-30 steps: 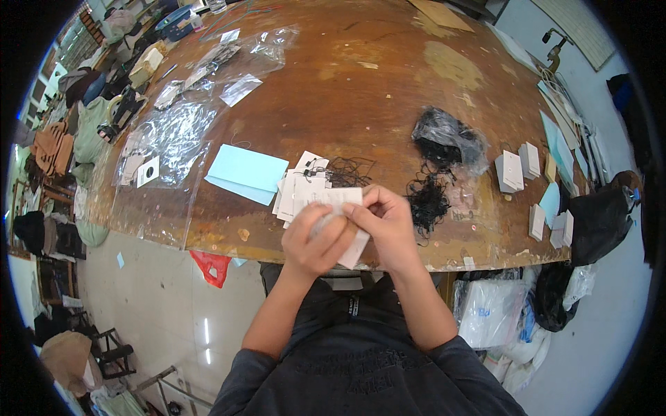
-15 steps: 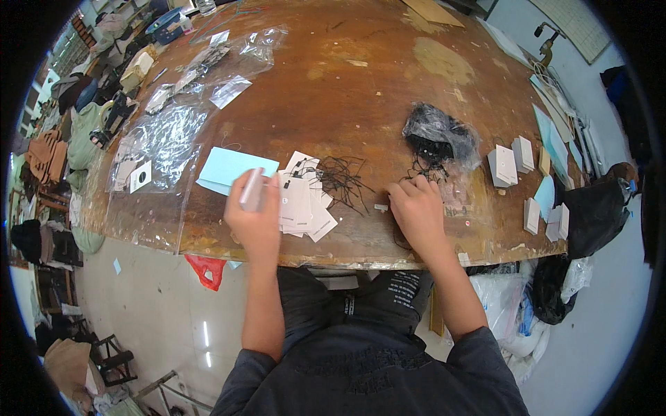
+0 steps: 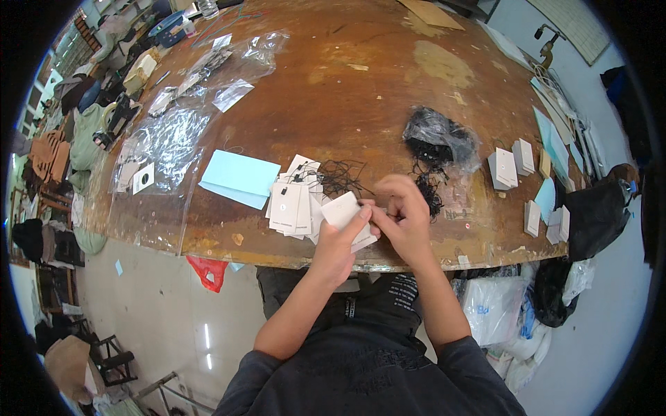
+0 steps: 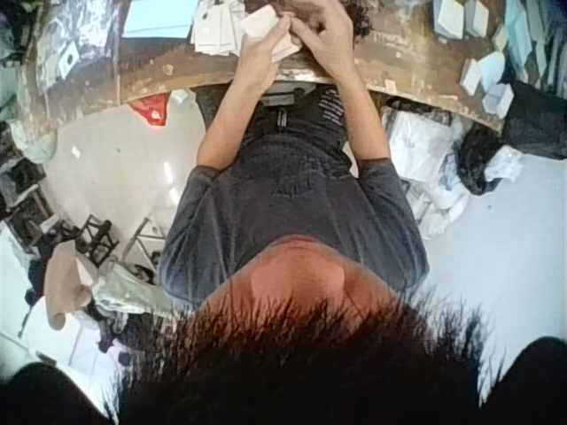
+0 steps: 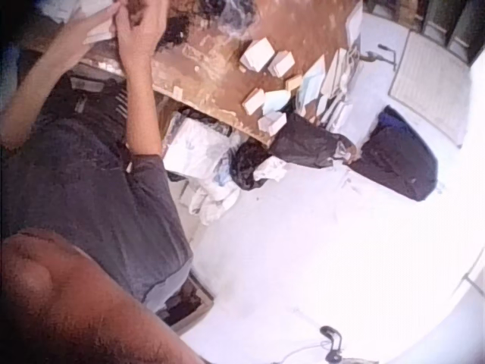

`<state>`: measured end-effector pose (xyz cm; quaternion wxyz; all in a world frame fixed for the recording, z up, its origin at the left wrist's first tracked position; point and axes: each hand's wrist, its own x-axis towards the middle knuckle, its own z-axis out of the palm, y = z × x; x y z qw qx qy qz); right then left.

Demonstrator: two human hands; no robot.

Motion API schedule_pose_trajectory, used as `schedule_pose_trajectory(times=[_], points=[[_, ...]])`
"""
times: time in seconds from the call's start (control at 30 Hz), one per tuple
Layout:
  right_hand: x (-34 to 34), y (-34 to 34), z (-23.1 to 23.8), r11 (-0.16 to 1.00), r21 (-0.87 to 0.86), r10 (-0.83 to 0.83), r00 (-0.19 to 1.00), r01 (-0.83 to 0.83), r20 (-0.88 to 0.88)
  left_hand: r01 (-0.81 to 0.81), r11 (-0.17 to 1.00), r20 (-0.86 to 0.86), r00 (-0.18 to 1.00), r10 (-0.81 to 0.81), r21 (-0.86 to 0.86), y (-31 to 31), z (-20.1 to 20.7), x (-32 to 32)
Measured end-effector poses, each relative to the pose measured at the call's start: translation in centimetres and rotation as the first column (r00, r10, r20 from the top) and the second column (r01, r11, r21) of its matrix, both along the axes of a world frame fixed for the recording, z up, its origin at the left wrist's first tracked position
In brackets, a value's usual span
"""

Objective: The person repeatedly picks small white rectangular boxes and black cords from a wooden table, inserts the cords into the boxes, and places the assembled units back on the table. The person also briefly moves a light blue rectangular item aside to access the work area.

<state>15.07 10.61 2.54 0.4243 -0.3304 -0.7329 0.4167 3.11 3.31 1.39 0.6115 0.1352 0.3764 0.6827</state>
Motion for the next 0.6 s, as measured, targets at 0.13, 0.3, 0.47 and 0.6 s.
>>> schedule_pose_trajectory(times=[0.13,0.3,0.47,0.6], points=[[2.0,1.8,-1.1,0.986,0.127,0.085,0.981,-0.108,0.176,-0.365,0.931,0.005,0.931,0.364,0.007,-0.1,0.0,-1.5],[3.3,3.1,-1.5,0.995,0.034,0.088,0.994,-0.091,0.066,-0.454,0.883,-0.134,0.874,0.468,0.121,-0.2,0.7,-2.5],[3.2,2.7,-2.0,0.957,0.202,0.149,0.951,-0.207,0.27,-0.588,0.79,-0.137,0.78,0.611,0.177,-0.4,1.5,-4.0],[3.4,3.0,-1.5,0.975,0.189,0.036,0.924,-0.116,0.381,-0.491,0.846,-0.309,0.787,0.533,0.21,-0.7,1.7,-4.8]])
